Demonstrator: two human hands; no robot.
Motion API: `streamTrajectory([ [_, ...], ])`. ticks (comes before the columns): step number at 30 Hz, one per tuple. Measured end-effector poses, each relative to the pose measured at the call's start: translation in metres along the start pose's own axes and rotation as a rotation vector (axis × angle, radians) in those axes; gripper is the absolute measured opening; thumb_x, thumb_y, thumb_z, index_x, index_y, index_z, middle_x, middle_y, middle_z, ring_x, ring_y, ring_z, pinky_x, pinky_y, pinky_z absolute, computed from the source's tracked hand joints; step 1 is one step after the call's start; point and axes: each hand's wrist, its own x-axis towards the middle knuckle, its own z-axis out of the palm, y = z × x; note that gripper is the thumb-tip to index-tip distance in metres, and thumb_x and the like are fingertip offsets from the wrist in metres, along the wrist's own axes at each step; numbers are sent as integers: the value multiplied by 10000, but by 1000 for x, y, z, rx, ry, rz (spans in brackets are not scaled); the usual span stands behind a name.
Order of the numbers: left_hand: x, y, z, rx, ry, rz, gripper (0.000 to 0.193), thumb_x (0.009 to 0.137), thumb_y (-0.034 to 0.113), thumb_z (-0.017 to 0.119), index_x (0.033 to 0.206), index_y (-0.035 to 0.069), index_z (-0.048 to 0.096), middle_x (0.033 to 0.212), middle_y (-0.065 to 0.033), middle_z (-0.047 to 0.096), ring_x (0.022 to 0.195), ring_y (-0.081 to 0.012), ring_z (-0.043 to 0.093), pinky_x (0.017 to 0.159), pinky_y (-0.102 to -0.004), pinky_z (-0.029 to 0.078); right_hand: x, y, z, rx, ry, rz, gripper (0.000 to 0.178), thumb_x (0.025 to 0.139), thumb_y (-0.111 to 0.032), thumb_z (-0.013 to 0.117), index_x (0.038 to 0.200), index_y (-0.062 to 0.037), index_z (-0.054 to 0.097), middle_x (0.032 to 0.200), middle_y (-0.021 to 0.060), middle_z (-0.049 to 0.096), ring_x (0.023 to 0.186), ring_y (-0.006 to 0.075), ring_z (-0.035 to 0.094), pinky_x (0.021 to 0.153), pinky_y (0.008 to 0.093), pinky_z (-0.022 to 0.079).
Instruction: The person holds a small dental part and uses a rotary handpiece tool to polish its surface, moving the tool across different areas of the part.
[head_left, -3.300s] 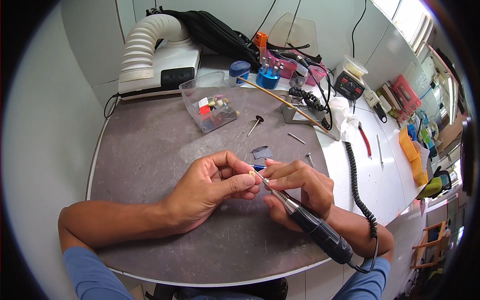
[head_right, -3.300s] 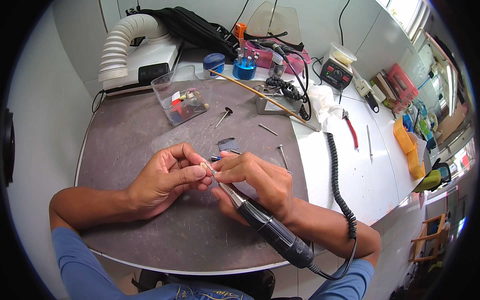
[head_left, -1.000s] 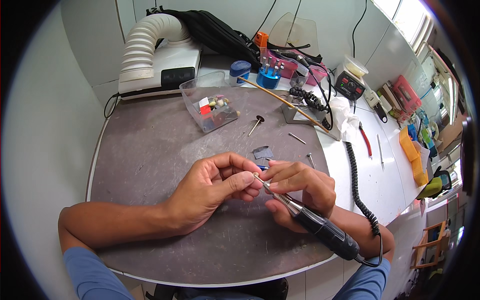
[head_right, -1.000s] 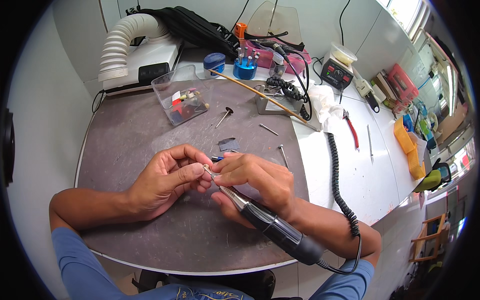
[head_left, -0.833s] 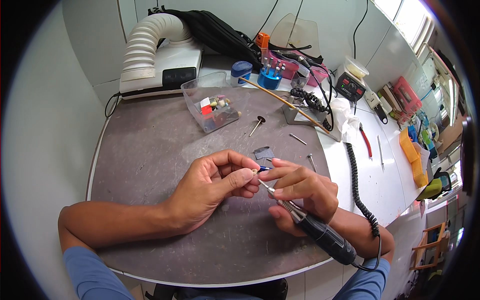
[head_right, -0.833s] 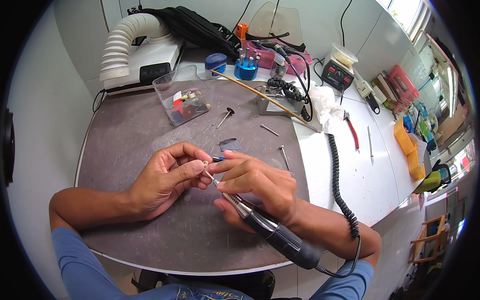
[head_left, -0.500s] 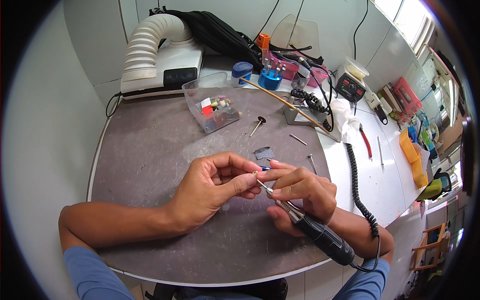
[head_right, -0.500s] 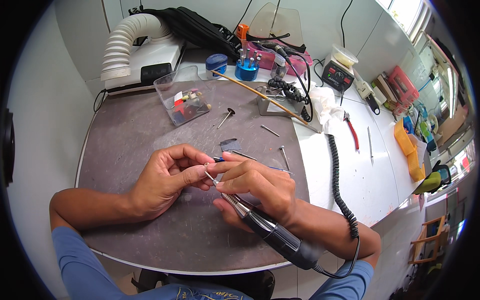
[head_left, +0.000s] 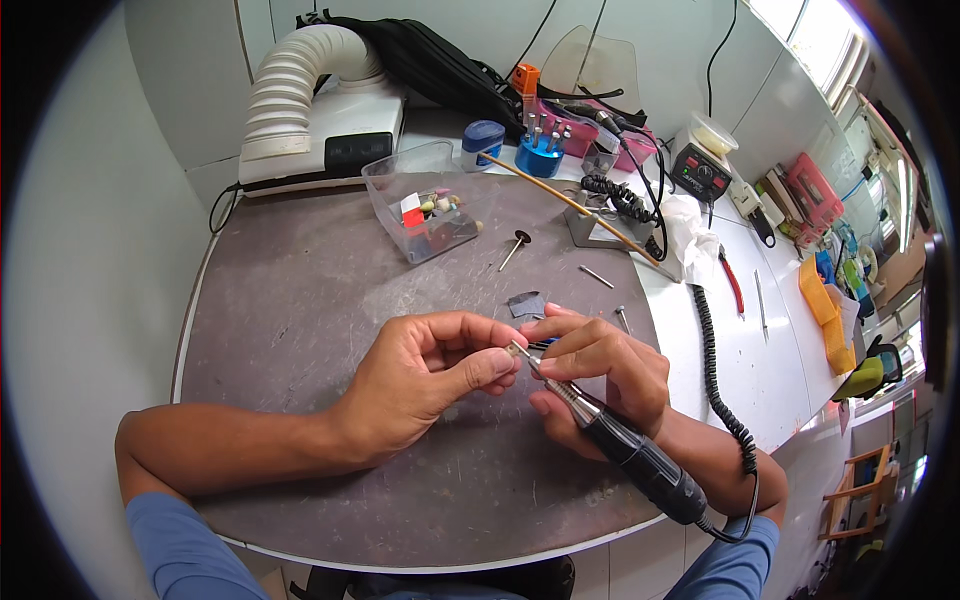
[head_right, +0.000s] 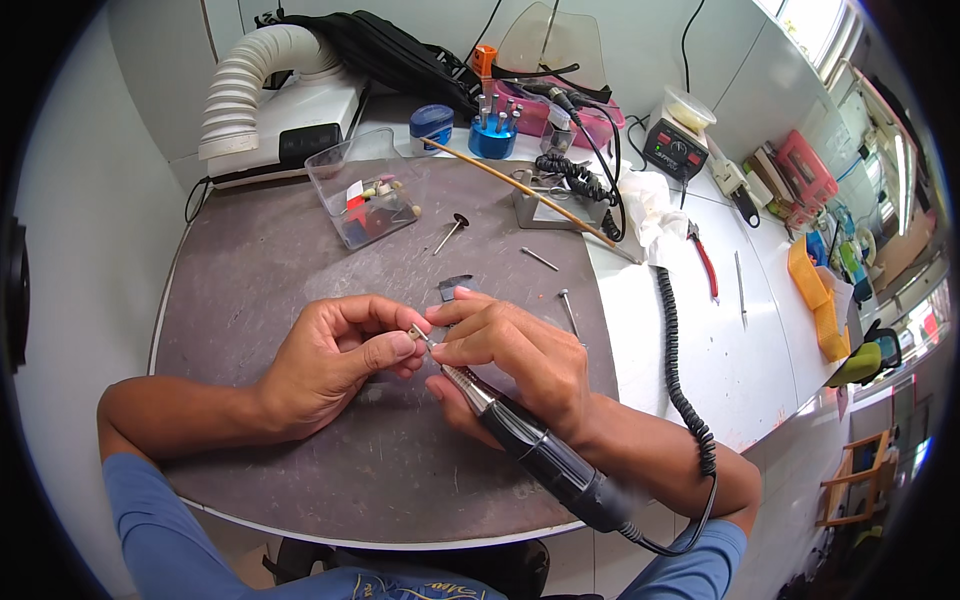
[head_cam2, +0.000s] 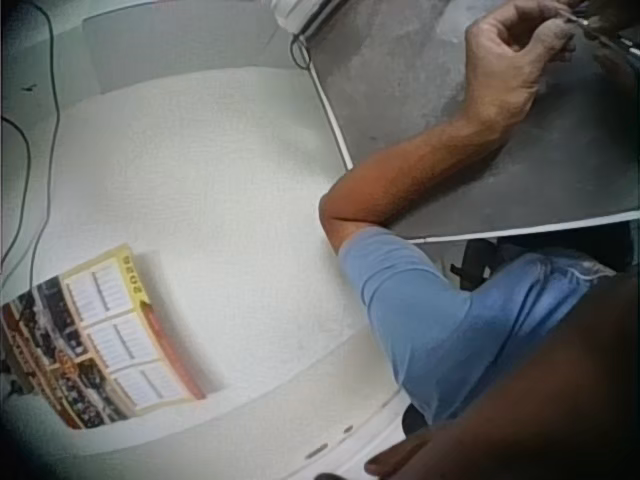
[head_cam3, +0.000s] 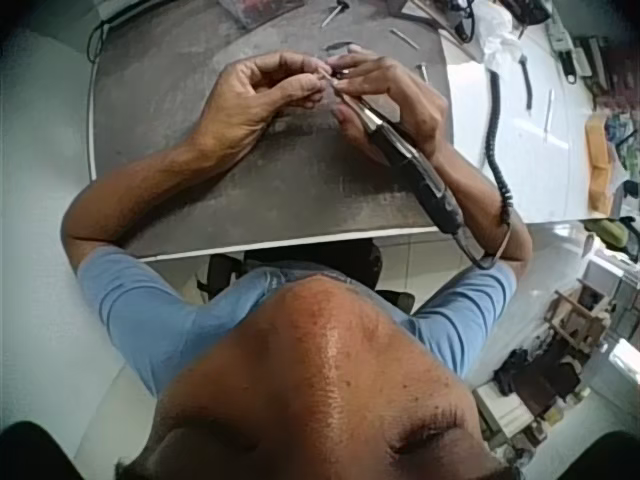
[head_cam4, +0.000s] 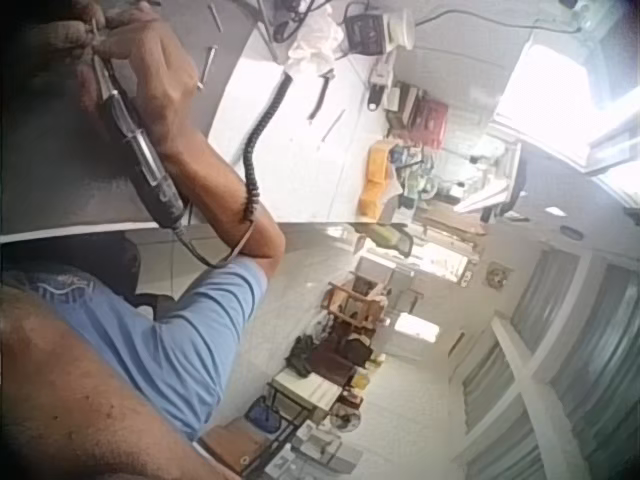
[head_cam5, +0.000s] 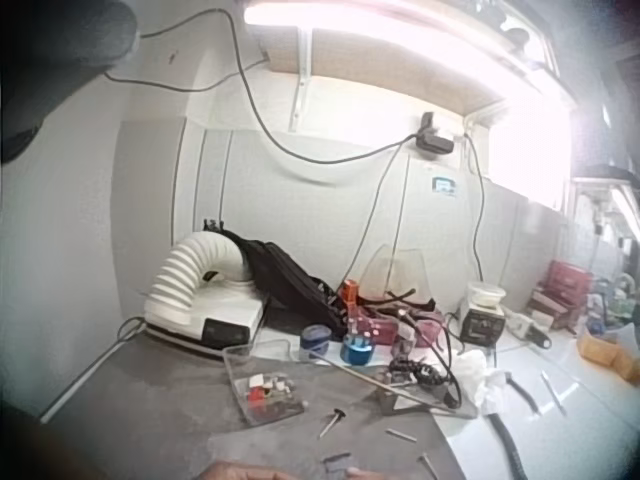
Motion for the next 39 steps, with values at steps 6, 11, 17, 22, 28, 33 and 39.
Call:
streamTrajectory([
  [6, 0, 0, 0, 16, -5, -5, 178, 895, 43, 636, 1044, -53, 621, 931, -96, 656, 832, -123, 640, 762, -246, 544, 1, 0, -2, -16, -80, -65, 229, 739, -43, 733, 904, 3, 581, 821, 153, 648, 910, 342, 682, 899, 533, 501],
  [11, 0, 0, 0, 24, 6, -7, 174, 894, 57, 642, 1026, -54, 629, 914, -95, 656, 806, -124, 636, 749, -247, 545, 1, -1, -3, -10, -80, -56, 228, 741, -57, 740, 900, -9, 584, 811, 142, 656, 908, 336, 684, 910, 536, 493],
  [17, -1, 0, 0, 61, -2, 3, 184, 882, 60, 659, 1026, -51, 629, 914, -93, 661, 802, -122, 640, 747, -243, 544, 0, -2, -2, -6, -22, 10, 224, 698, -33, 756, 873, -21, 616, 831, 121, 679, 907, 279, 691, 896, 475, 520],
  [22, -1, 0, 0, 70, 9, 12, 179, 871, 54, 671, 1014, -45, 631, 908, -93, 665, 806, -119, 642, 748, -240, 543, 1, -3, -1, -3, -37, -5, 222, 700, -41, 755, 875, -19, 619, 828, 128, 680, 890, 276, 695, 902, 478, 515],
  [28, -1, 0, 0, 91, 3, 12, 173, 869, 55, 673, 1010, -37, 633, 909, -84, 663, 814, -115, 639, 753, -239, 541, 1, -4, -2, -5, -41, -4, 212, 702, -49, 754, 866, -20, 622, 823, 128, 681, 885, 275, 696, 902, 479, 514],
  [33, -2, 0, 0, 105, -3, 11, 170, 871, 58, 673, 1010, -32, 635, 918, -77, 661, 822, -111, 637, 759, -239, 539, 2, -4, -3, -13, -44, 1, 207, 701, -47, 755, 859, -23, 624, 823, 123, 682, 884, 273, 696, 907, 478, 511],
  [39, -1, 1, 0, 80, -6, -9, 169, 878, 59, 665, 1014, -35, 629, 929, -77, 658, 826, -108, 635, 761, -237, 537, 0, -2, -2, -2, -34, -2, 210, 699, -38, 752, 864, -17, 623, 833, 132, 682, 891, 272, 697, 910, 477, 510],
])
